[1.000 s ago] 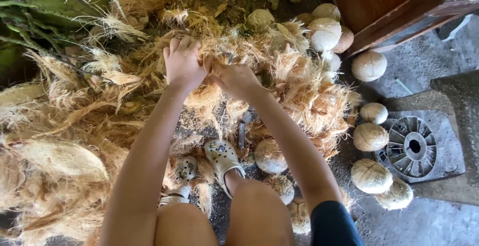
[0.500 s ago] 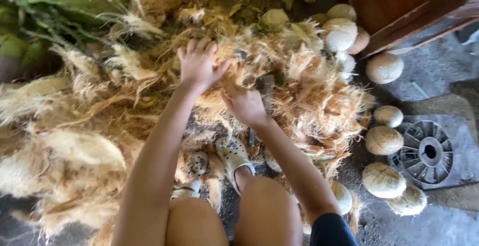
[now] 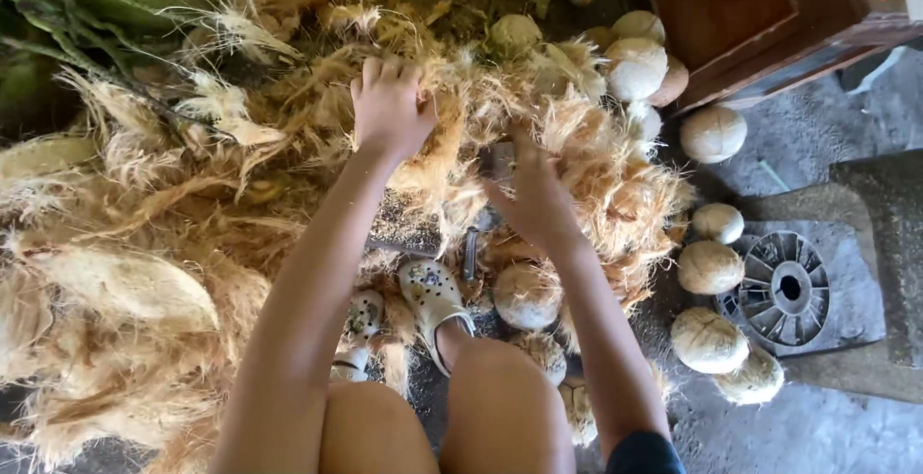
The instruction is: Peeling the outer husk off a coconut using a large knife
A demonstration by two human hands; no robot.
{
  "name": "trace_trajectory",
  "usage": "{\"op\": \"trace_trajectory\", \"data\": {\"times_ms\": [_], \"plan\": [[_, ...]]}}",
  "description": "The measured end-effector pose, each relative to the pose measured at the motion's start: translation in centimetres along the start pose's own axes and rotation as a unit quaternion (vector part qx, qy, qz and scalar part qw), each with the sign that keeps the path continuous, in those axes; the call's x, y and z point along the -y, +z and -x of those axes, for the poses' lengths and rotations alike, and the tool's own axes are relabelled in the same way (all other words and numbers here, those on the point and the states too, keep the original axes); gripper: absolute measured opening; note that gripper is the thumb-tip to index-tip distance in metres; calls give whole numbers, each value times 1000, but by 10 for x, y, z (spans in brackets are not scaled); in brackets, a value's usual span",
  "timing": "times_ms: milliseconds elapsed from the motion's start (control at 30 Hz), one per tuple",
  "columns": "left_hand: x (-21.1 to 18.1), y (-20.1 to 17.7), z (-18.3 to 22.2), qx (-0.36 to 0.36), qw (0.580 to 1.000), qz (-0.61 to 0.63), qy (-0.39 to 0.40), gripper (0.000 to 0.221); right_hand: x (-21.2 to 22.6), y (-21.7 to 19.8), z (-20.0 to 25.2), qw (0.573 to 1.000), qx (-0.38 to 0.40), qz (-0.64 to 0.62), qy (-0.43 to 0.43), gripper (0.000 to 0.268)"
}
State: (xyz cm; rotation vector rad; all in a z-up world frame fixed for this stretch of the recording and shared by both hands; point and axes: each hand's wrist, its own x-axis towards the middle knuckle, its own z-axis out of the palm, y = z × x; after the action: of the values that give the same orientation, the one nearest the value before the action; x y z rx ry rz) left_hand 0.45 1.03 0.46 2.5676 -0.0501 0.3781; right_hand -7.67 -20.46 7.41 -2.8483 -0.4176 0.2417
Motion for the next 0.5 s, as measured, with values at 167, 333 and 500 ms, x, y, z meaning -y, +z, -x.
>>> {"op": "trace_trajectory", "data": {"times_ms": [167,333,500], "plan": [[-4,1,4,26,999,8,25,52,44,13,-42,985,96,-144,-26,67],[13,6,7,-23,999,-32,15,41,10,78,-68,969,22,-197,-149,20],[7,7,12,-87,994,-52,32,30,12,97,-44,965,-83,-159,-190,25]]}}
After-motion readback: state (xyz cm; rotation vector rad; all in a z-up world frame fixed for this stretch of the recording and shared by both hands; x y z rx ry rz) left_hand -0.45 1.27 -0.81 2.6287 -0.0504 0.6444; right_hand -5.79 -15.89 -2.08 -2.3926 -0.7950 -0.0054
